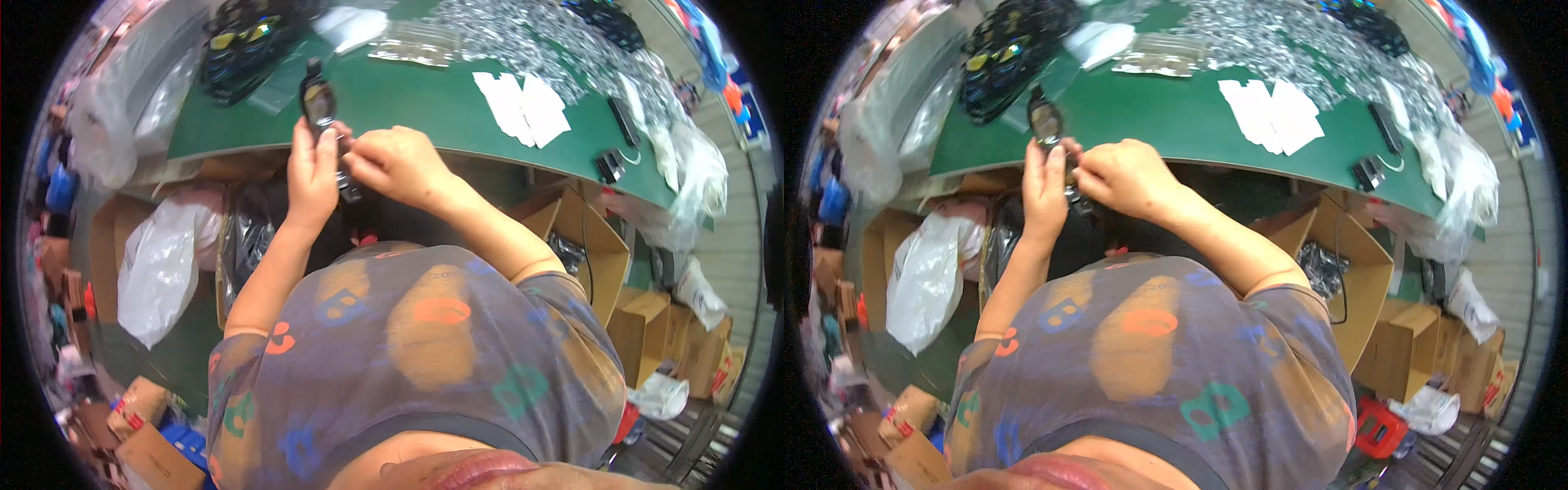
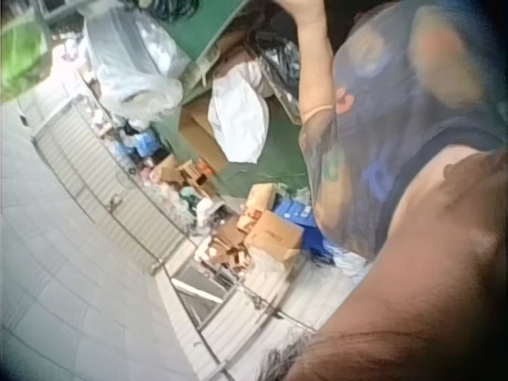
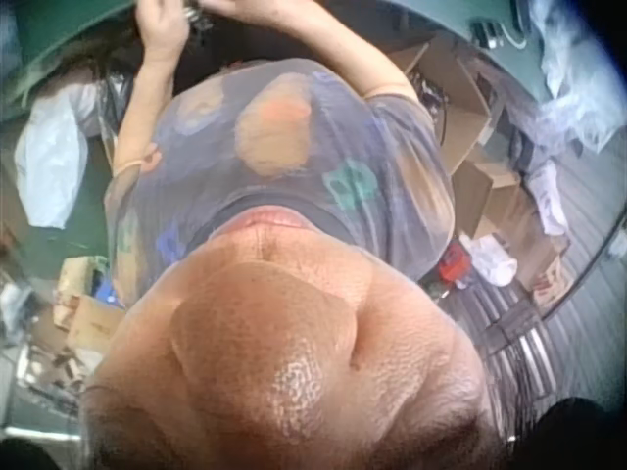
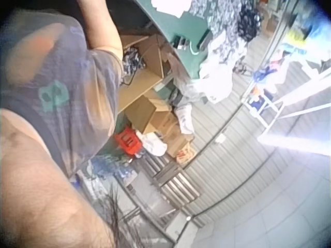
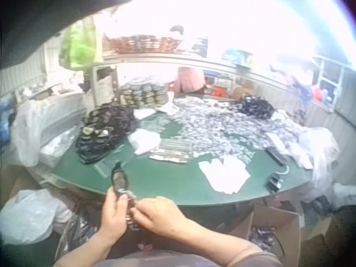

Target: Manually placing swimming goggles into individual plastic bags and sealing them at a factory workbench.

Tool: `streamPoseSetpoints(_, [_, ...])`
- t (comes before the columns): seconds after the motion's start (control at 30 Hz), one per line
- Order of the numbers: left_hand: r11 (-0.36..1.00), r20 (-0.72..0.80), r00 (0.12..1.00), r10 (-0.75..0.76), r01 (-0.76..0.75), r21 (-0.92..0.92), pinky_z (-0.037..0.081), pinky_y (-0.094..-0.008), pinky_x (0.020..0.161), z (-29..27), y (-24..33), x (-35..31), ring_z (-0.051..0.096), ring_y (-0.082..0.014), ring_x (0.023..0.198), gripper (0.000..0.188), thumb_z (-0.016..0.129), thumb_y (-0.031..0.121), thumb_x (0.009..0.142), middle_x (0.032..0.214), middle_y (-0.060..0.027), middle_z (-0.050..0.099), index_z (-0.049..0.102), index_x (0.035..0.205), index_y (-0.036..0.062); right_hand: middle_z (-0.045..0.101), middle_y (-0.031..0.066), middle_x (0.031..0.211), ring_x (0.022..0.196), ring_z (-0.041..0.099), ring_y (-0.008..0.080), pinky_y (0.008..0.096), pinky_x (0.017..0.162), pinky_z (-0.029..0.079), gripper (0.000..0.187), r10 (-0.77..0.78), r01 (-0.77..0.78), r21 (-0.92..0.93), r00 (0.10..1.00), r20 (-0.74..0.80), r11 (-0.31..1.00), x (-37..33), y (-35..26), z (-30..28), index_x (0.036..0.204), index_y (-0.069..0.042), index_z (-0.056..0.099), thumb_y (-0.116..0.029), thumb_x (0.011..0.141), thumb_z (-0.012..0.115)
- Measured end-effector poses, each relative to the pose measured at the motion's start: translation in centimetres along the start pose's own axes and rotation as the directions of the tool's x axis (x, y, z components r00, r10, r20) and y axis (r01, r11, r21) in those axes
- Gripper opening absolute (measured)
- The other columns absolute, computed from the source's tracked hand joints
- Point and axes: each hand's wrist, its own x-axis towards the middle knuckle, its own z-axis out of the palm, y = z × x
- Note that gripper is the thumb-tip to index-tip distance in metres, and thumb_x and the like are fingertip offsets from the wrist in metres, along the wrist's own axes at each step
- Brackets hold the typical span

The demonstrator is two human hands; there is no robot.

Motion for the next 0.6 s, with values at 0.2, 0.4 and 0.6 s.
streamPoseSetpoints(0.2, [0.895, 0.141, 0.945, -0.296, 0.326, -0.304, 0.061, -0.0319, 0.071, -0.6, 1.0, -1.2, 0.067, -0.0167, 0.087, 0.027, 0.049, 0.022, 0.110, 0.098, -0.0072, 0.063, 0.052, 0.129, 0.0026, 0.076, 0.0104, 0.089, 0.081, 0.072, 0.0194, 0.0339, 0.075, 0.056, 0.022, 0.356, -0.353, 0.069, 0.934, -0.041, 0.933, -0.1, 7.9, -5.6, 0.101, -0.006, 0.078, -0.026, 0.097, 0.071])
streamPoseSetpoints(0.4, [0.672, 0.325, 0.807, -0.493, 0.591, -0.446, 0.062, -0.0349, 0.069, 0.9, 0.5, -1.5, 0.069, -0.0193, 0.088, 0.025, 0.053, 0.025, 0.109, 0.100, -0.0088, 0.066, 0.057, 0.118, 0.0029, 0.076, 0.0131, 0.106, 0.098, 0.073, 0.0321, 0.0453, 0.088, 0.056, 0.036, 0.565, -0.625, -0.402, 0.779, -0.271, 0.669, 0.5, 25.4, -11.9, 0.106, -0.010, 0.079, -0.041, 0.091, 0.069])
streamPoseSetpoints(0.6, [0.651, 0.379, 0.785, -0.491, 0.619, -0.439, 0.061, -0.0343, 0.070, 1.4, 0.4, -0.8, 0.068, -0.0190, 0.090, 0.025, 0.050, 0.025, 0.110, 0.103, -0.0084, 0.067, 0.054, 0.125, 0.0050, 0.073, 0.0166, 0.111, 0.106, 0.070, 0.0360, 0.0481, 0.093, 0.055, 0.029, 0.672, -0.696, -0.469, 0.696, -0.255, 0.543, 0.4, 29.9, -11.2, 0.103, -0.014, 0.080, -0.034, 0.090, 0.064])
